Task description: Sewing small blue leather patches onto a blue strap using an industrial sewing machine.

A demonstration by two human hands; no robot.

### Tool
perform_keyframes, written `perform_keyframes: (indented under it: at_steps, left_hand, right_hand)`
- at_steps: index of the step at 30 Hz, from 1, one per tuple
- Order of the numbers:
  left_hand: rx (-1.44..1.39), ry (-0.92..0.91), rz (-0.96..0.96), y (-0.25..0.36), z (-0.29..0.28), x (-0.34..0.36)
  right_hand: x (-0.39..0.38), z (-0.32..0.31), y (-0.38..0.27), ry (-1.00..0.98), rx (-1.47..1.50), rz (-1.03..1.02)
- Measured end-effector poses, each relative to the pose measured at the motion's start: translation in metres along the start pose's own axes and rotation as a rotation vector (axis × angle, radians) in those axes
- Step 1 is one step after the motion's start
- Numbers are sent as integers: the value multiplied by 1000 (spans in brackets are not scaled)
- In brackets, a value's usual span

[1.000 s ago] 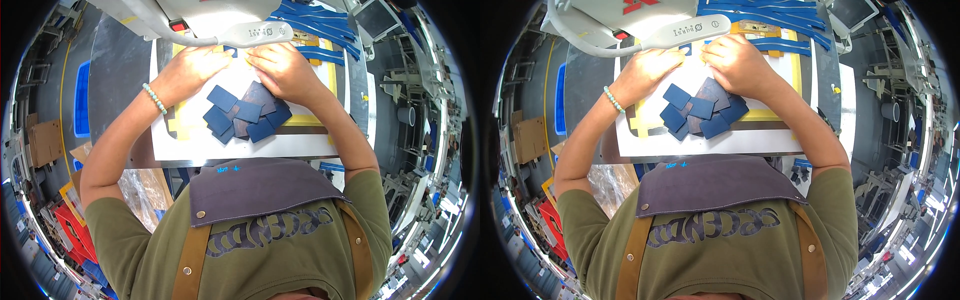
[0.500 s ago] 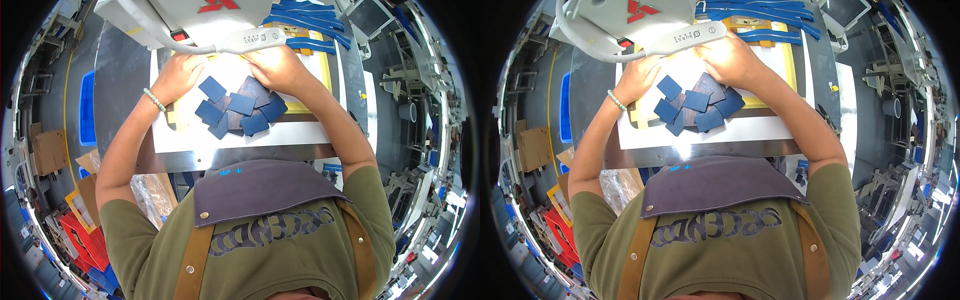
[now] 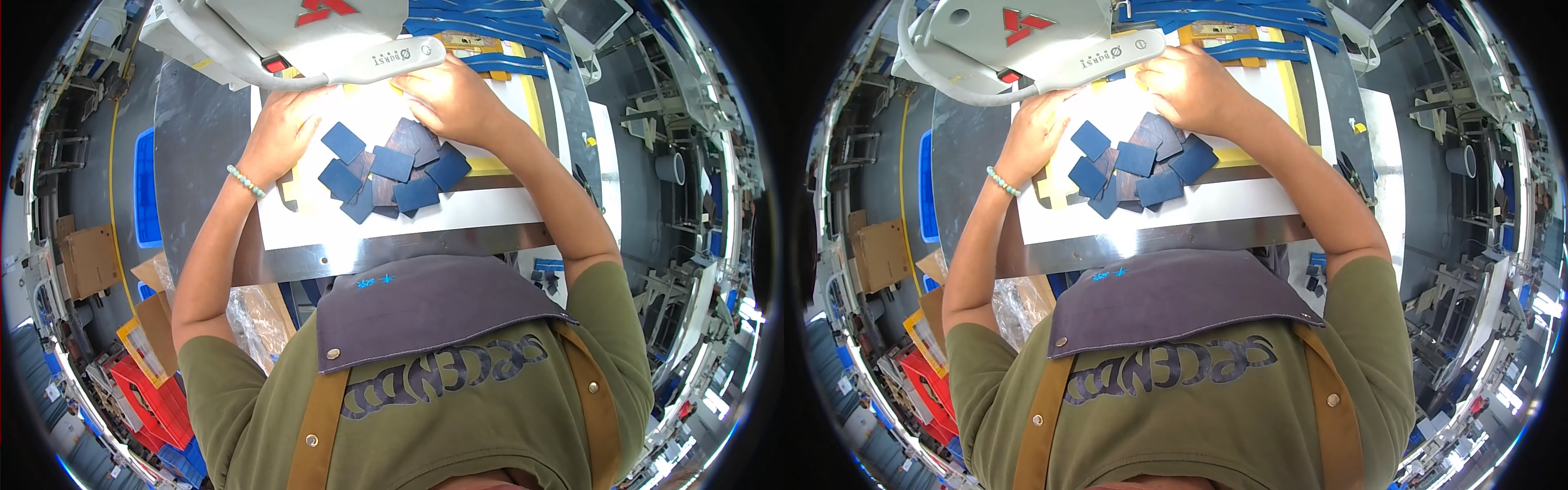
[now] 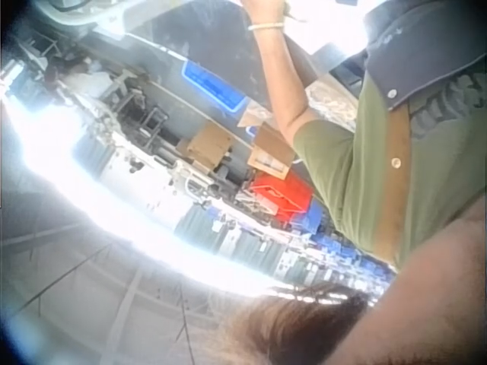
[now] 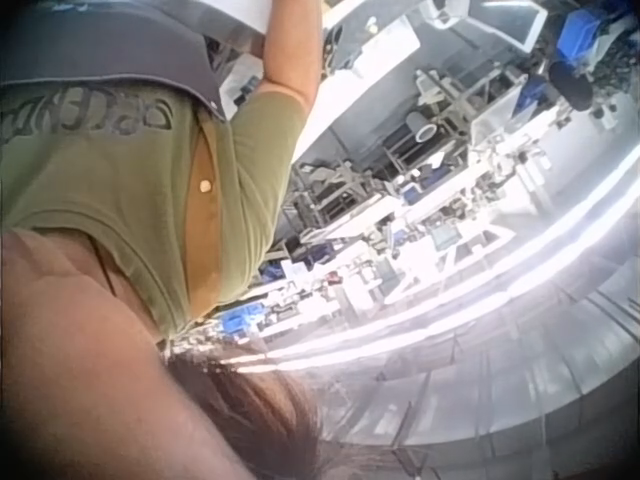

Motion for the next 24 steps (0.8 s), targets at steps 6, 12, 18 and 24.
perform_keyframes:
  at_steps: [6,12,18,24]
  left_hand:
    - [0,-52,7,18,0,-5]
    - [10,-26,72,53,-7,-14]
    - [-185,-280,280,121,21,-27]
    - [-162,-330,368,134,41,-29]
  right_hand:
    - [5,-7,28,-28,-40,111]
    - [8,13,45,-55,-111,190]
    - [7,28,41,-276,10,301]
    - [6,-6,13,-288,99,339]
Point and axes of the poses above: each hand's wrist, its own x-axis towards the middle knuckle, its own z-axis out of the palm, y = z × x, the point moved 10 cm from there along x, towards the middle knuckle, and after that the axes turned 1 degree about z, right-handed, at the moved point
